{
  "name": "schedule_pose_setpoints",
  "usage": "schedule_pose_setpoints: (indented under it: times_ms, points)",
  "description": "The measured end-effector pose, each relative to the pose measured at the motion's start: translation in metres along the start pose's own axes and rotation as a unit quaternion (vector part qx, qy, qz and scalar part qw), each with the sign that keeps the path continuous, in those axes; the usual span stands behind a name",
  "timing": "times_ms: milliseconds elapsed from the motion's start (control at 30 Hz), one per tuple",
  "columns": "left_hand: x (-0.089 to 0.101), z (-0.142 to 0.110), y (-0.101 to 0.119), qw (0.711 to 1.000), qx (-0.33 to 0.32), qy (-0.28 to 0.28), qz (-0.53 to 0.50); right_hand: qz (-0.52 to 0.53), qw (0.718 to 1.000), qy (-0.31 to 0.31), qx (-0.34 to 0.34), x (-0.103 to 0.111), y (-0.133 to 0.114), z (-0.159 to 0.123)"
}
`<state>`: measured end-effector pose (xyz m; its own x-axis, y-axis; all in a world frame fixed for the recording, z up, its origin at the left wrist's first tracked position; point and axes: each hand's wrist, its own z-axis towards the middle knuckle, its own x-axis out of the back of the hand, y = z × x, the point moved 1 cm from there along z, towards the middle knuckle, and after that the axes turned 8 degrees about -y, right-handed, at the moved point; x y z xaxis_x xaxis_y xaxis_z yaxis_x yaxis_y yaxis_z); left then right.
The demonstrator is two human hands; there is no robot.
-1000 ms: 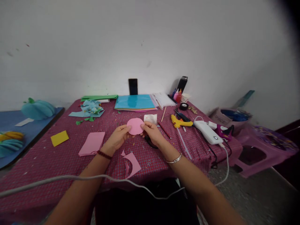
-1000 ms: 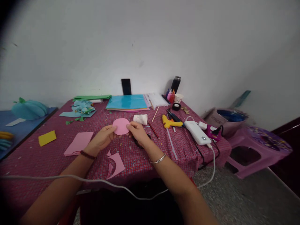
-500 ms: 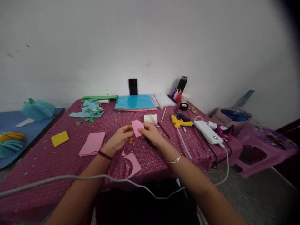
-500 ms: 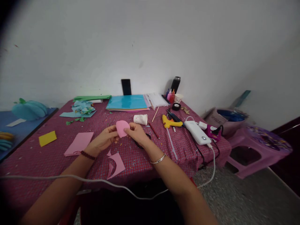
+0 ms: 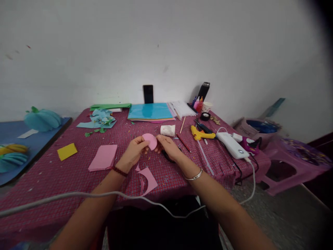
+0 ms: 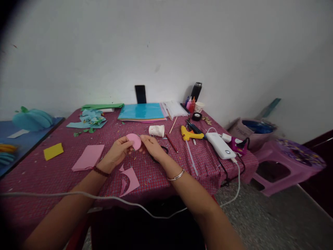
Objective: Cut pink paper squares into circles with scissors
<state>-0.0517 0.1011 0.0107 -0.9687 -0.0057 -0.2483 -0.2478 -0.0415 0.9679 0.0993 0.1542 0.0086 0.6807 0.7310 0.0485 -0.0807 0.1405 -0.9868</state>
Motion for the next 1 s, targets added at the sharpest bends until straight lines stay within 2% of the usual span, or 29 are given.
schedule_pose_setpoints:
  times_ms: [367, 667, 1000]
  points:
    - [0.000, 0.000, 0.004, 0.998, -0.039, 0.046, -0.019, 0.004, 0.998, -0.034, -0.051, -0.005, -0.005, -0.002]
    - [-0.003, -0.003, 0.006, 0.998, -0.043, 0.033, 0.038, 0.075, 0.995, 0.059, -0.013, 0.003, -0.003, 0.002]
    - [-0.005, -0.002, 0.005, 0.999, -0.029, 0.042, -0.002, 0.105, 0.994, 0.001, 0.005, -0.005, -0.013, -0.001]
